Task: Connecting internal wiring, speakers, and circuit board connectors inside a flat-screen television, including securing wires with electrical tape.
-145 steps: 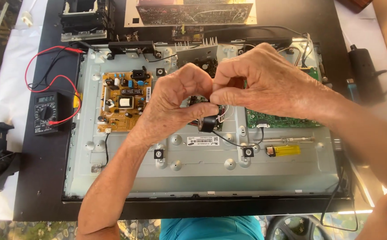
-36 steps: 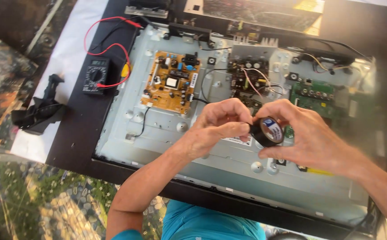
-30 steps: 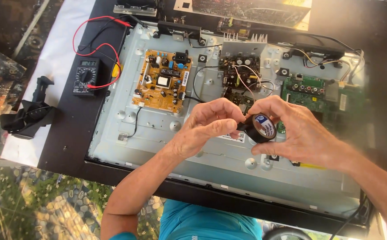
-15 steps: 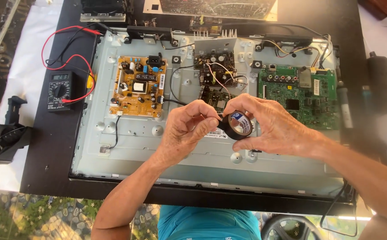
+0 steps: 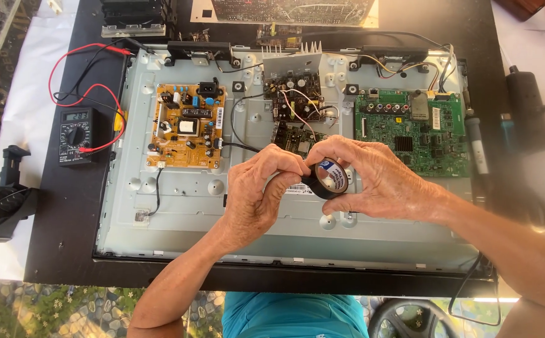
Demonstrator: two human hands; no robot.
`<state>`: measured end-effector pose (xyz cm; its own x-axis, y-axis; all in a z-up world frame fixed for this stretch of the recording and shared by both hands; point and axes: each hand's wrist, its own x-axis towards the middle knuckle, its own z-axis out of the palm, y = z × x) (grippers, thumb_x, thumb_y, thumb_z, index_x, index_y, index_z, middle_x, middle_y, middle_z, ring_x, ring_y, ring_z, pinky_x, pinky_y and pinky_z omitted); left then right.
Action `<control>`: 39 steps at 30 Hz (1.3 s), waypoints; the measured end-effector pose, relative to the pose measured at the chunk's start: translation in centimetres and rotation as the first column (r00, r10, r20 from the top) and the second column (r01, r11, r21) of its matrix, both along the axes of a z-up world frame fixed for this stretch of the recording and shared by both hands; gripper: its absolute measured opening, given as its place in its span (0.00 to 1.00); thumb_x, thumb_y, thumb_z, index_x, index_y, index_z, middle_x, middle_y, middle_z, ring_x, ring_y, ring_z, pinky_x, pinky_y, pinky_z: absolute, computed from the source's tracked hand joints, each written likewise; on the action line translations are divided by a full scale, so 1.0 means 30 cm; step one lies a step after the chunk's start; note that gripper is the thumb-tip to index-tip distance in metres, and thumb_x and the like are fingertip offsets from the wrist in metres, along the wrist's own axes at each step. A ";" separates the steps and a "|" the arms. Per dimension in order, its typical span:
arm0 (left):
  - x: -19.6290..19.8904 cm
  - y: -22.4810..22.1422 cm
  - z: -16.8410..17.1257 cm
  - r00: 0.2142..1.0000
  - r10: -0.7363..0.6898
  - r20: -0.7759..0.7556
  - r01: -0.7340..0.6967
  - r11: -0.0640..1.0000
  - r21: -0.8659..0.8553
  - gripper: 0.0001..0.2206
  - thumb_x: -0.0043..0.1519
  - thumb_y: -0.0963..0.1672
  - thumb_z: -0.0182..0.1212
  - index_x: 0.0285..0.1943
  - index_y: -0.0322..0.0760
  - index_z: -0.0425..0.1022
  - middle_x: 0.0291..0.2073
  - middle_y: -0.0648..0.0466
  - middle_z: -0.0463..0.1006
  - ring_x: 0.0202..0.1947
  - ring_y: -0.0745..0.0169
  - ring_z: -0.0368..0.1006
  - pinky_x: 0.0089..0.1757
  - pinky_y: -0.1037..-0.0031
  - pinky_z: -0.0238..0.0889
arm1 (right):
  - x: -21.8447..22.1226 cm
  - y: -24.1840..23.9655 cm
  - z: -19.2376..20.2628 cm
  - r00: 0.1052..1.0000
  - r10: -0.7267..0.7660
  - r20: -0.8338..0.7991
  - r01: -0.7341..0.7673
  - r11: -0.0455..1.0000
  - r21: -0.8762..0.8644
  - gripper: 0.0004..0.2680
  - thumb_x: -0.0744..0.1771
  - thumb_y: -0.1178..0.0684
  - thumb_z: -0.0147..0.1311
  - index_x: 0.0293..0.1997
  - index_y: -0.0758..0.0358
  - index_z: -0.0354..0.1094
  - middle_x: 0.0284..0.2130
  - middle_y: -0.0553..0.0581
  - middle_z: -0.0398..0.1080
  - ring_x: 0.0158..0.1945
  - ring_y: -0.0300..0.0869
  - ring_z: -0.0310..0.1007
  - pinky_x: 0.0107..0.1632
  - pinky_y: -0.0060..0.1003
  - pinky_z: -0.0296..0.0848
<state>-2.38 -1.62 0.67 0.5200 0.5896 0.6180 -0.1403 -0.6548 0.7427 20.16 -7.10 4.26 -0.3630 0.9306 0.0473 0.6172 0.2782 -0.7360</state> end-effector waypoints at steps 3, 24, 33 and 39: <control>-0.009 0.007 0.009 0.999 -0.002 -0.048 0.004 0.999 0.045 0.04 0.73 0.40 0.49 0.47 0.38 0.69 0.39 0.53 0.79 0.37 0.58 0.76 0.41 0.71 0.72 | -0.004 0.005 0.008 0.999 0.031 -0.019 -0.031 0.999 -0.021 0.25 0.58 0.49 0.75 0.57 0.46 0.63 0.47 0.46 0.75 0.46 0.42 0.76 0.51 0.40 0.71; -0.041 0.030 0.253 0.925 -0.071 -0.373 0.117 0.988 0.101 0.04 0.70 0.37 0.55 0.42 0.37 0.67 0.30 0.55 0.73 0.30 0.60 0.67 0.37 0.71 0.63 | 0.138 -0.045 0.058 0.960 -0.002 0.281 -0.080 0.957 0.280 0.36 0.59 0.51 0.73 0.72 0.56 0.51 0.70 0.62 0.57 0.68 0.55 0.60 0.66 0.53 0.65; -0.041 0.043 0.215 0.789 0.076 -0.610 0.157 0.934 0.320 0.06 0.69 0.38 0.56 0.37 0.34 0.70 0.31 0.54 0.79 0.31 0.51 0.68 0.35 0.63 0.64 | 0.297 -0.241 -0.091 0.854 -0.332 0.400 0.204 0.922 0.330 0.09 0.67 0.54 0.63 0.52 0.57 0.73 0.37 0.51 0.75 0.38 0.41 0.77 0.38 0.39 0.76; -0.039 0.049 0.196 0.756 0.144 -0.639 0.157 0.908 0.389 0.04 0.68 0.40 0.59 0.40 0.34 0.74 0.35 0.54 0.81 0.33 0.50 0.70 0.36 0.61 0.66 | 0.295 -0.357 -0.216 0.829 -0.400 0.391 0.261 0.895 0.362 0.07 0.65 0.57 0.65 0.45 0.57 0.75 0.40 0.57 0.78 0.41 0.45 0.79 0.43 0.39 0.81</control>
